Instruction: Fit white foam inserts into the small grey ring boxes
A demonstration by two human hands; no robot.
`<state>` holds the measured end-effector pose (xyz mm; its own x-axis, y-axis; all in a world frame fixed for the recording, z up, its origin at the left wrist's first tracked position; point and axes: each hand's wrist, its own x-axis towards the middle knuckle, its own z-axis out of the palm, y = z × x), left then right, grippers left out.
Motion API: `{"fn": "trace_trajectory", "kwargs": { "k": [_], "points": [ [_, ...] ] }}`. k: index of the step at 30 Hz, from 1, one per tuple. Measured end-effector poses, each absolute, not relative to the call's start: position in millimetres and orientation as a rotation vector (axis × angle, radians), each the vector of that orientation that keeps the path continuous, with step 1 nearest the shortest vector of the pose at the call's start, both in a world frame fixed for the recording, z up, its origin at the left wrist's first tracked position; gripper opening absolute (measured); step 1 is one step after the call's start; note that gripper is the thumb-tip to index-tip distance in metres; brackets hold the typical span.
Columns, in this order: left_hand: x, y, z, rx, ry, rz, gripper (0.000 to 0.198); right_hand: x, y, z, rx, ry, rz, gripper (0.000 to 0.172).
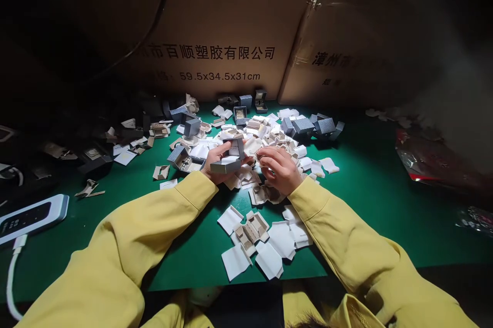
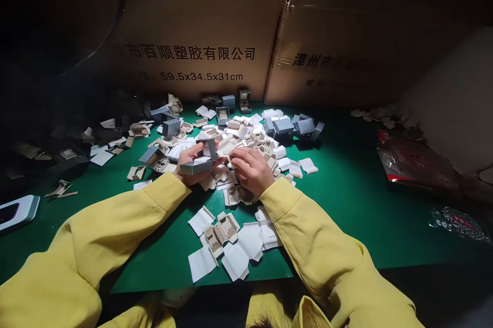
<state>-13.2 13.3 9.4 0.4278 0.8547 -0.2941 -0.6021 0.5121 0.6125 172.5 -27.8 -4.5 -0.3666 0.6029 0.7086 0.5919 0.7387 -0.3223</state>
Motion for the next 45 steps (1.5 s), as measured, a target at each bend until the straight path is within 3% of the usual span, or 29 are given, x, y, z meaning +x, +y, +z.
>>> {"fn": "trace_trajectory", "kwargs": {
  "k": [16, 20, 26, 37, 41, 45],
  "points": [
    [-16, 14, 4, 0.516, 0.414, 0.903, 0.024, 170, -29, -7, -0.949, -1.819, 0.438, 0.018],
    [-19, 15, 1, 0.557, 0.422, 0.766, 0.036, 170, -24, -8, -1.033, -1.565, 0.58, 0.014],
    [-19, 13, 5, 0.76, 0.462, 0.699, 0.04, 174, -17, -9, -1.099, -1.253, 0.762, 0.035],
    [-19, 15, -6, 0.811, 0.472, 0.634, 0.035, 176, -15, -15, -1.075, -1.317, 0.91, 0.048],
    [-19, 17, -10, 0.863, 0.524, 0.65, 0.042, 174, -15, -14, -1.096, -1.361, 0.819, 0.048],
    [-15, 12, -8, 0.959, 0.6, 0.812, 0.047, 177, -19, -7, -1.279, -1.316, 0.408, 0.046]
  ]
}}
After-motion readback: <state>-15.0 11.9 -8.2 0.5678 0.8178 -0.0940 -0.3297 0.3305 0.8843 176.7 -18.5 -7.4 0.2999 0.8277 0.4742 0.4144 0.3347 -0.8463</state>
